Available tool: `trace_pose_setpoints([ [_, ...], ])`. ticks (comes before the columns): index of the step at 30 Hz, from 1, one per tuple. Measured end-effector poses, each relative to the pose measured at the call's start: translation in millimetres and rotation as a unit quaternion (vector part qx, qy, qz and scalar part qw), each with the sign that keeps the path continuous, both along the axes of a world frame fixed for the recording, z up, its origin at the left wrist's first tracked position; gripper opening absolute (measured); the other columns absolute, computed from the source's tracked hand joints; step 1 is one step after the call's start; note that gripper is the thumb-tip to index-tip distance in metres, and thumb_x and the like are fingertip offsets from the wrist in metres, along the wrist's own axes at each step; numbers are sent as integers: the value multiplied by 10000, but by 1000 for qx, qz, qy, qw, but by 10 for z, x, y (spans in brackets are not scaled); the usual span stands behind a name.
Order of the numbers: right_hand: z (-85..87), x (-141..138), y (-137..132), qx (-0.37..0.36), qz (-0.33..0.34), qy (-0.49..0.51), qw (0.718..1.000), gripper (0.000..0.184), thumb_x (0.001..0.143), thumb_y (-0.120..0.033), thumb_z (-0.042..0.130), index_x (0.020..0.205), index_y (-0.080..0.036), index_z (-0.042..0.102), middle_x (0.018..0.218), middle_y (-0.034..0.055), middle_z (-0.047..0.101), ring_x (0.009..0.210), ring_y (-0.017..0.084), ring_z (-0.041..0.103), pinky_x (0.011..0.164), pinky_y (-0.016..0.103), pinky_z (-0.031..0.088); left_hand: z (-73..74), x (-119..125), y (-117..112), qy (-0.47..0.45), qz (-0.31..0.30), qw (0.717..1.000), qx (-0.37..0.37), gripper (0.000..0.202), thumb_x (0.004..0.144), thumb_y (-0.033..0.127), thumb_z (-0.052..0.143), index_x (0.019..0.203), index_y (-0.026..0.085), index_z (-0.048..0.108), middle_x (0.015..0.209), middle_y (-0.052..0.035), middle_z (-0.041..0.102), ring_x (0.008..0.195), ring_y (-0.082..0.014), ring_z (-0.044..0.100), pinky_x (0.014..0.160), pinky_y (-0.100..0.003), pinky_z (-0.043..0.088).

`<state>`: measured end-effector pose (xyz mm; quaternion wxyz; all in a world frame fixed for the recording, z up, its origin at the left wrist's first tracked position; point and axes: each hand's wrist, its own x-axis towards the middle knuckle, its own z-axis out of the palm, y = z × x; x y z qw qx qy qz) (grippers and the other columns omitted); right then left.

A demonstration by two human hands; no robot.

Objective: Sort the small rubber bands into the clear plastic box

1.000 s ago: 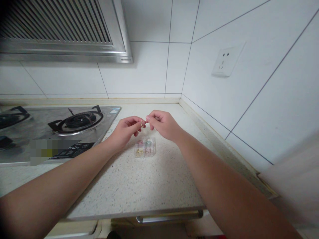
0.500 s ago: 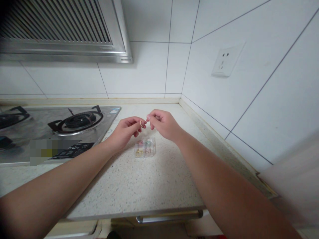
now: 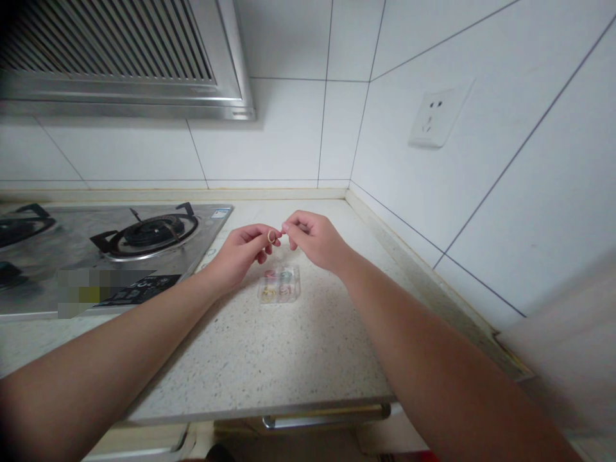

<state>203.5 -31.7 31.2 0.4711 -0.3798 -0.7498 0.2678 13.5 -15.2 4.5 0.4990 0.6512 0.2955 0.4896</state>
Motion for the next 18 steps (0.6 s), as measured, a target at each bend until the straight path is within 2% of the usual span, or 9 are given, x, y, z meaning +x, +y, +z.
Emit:
trace_pose_setpoints([
  [18, 3, -8, -6, 8, -4, -6, 1000, 213, 943, -355, 584, 847, -173, 642, 620, -17, 619, 541, 101, 511, 534, 258, 380, 3, 4, 0, -13, -3, 1000, -16, 195, 849, 364, 695, 868, 174, 736, 830, -35, 685, 623, -97, 524, 525, -216, 384],
])
